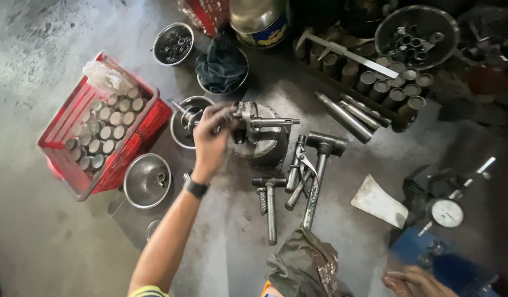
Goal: The person rotates a metal shaft with attached discs on a blue stand while using a dial indicator to measure it. The person repeatedly adjusts the dial indicator and rotates the shaft to check different points.
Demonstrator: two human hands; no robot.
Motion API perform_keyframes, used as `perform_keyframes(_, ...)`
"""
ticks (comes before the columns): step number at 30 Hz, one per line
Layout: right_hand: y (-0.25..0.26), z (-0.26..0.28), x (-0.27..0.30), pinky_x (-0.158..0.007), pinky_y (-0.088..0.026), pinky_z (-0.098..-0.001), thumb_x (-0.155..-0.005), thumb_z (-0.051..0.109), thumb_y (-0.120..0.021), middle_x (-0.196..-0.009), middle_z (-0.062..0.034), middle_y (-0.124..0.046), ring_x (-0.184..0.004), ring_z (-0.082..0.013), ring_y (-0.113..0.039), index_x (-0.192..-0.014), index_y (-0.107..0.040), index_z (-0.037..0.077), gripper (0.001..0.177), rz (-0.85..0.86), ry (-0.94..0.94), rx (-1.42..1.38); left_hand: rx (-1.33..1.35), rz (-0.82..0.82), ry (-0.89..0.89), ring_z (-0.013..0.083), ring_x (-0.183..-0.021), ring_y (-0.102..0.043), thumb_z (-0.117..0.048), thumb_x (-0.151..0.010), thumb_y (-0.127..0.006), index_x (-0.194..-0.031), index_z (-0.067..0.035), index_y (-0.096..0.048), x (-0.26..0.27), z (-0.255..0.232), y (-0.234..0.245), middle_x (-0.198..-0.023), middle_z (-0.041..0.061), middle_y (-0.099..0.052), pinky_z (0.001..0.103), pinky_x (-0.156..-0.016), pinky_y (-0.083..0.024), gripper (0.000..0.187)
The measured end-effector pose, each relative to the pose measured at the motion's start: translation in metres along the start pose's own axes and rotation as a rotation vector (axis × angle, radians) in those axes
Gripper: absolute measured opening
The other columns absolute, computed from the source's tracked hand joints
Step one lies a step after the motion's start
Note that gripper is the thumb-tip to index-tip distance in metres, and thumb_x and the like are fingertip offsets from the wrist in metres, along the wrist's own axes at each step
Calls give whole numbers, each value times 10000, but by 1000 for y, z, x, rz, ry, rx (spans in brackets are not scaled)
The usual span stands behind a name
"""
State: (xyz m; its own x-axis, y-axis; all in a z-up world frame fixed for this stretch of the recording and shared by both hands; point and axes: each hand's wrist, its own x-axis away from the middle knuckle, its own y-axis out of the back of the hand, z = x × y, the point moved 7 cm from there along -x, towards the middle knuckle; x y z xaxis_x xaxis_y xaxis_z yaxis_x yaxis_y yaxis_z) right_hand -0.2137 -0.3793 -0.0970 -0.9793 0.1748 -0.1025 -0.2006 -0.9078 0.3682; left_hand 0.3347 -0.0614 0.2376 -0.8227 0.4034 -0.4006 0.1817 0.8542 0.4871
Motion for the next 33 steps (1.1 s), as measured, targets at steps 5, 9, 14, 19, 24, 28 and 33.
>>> perform_keyframes(5, 42, 234, -82, -875, -635, -350, -862, 99, -691, -992, -110, -766, -983, -193, -758, -950, -717, 44, 107, -554, -344, 306, 258, 199, -40, 101, -874, -700, -26, -977, -678, -1123, -8, -748, -20, -23, -25, -1012, 101, -796, 260, -804, -573, 163)
perform_keyframes(9, 96, 270, -38, -710, -595, -389, -801, 91, -852, -877, -191, -725, -790, -259, -725, -993, -740, -54, 266, -956, -781, 304, -8, 281, -213, 89, -773, -736, -25, -929, -724, -1074, 19, -746, 16, -120, -43, -891, 127, -746, 241, -703, -539, 153)
perform_keyframes(14, 155, 333, -36, -810, -553, -306, -1024, 326, -692, -947, -122, -730, -868, -167, -689, -1101, -687, -69, 402, -986, -447, 177, 235, 405, -135, 70, -869, -690, 62, -949, -686, -1081, 26, -753, 70, -215, -80, -957, 89, -784, 225, -794, -542, 152)
perform_keyframes(19, 164, 316, -12, -776, -600, -301, -949, 430, -671, -1020, -90, -743, -887, -161, -718, -1312, -635, -21, 580, -753, -419, -74, 538, 677, -104, 76, -933, -733, 53, -886, -700, -872, 0, -701, 127, -286, -164, -998, 79, -798, 223, -714, -572, 54)
perform_keyframes(24, 153, 249, 52, -643, -602, -352, -906, 312, -675, -785, -143, -765, -690, -225, -714, -1220, -740, -35, 473, -639, -651, -288, 566, 874, -77, 18, -600, -607, -32, -880, -739, -1035, -18, -798, 178, -325, -238, -905, 49, -817, 216, -520, -477, 166)
perform_keyframes(28, 152, 209, 82, -606, -521, -344, -899, 171, -749, -770, -141, -692, -666, -209, -627, -1114, -731, -81, 332, -811, -675, -354, 580, 967, -74, 25, -559, -475, -78, -890, -751, -1109, -29, -780, 210, -323, -282, -688, 53, -648, 241, -491, -418, 226)
perform_keyframes(33, 148, 167, 91, -585, -506, -326, -916, 125, -747, -780, -140, -689, -659, -198, -628, -1074, -718, -93, 271, -886, -671, -399, 608, 1022, -93, 22, -594, -448, -75, -926, -739, -1116, -26, -777, 230, -308, -314, -668, 67, -590, 237, -527, -418, 199)
